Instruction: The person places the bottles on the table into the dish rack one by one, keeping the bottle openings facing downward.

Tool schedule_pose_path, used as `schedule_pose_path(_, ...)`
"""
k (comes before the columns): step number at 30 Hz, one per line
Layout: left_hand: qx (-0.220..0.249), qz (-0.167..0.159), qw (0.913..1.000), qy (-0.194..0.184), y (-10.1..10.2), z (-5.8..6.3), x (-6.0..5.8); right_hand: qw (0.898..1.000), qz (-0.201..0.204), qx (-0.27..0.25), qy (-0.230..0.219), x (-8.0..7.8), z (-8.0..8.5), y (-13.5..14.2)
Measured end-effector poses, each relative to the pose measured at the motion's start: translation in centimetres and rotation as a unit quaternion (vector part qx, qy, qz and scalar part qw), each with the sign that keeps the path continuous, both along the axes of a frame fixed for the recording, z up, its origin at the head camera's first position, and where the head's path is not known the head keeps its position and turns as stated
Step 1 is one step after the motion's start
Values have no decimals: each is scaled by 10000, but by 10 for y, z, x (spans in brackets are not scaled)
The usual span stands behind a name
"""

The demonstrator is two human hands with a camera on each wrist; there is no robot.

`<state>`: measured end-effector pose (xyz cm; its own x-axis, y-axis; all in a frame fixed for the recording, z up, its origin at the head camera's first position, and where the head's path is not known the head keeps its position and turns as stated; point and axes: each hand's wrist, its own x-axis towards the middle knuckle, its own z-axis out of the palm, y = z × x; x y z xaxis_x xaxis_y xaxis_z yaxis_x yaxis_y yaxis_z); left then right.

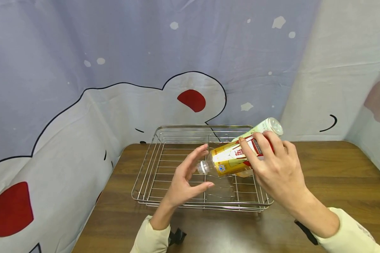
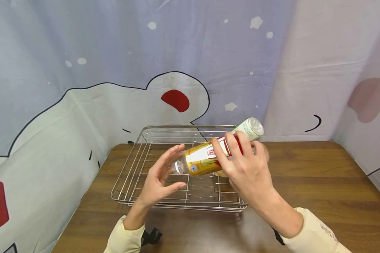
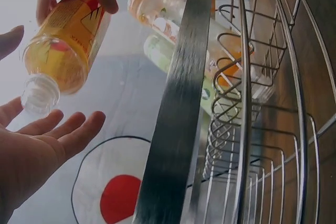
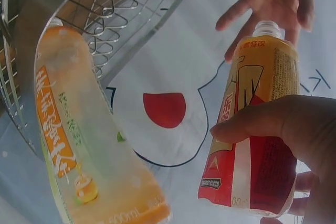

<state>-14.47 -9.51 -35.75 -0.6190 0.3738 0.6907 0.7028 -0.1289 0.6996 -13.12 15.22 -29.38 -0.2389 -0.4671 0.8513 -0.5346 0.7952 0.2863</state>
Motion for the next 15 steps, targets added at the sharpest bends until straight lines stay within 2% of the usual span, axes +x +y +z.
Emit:
schedule_pose_path(4,56,-87,9999,-78,4,-2,0,9999,-24,100,17,1,-3,-2)
schedule_pose_path(15,141,62,9996,-227,12,-6,3,9999,6,134,67,0,-9,-5)
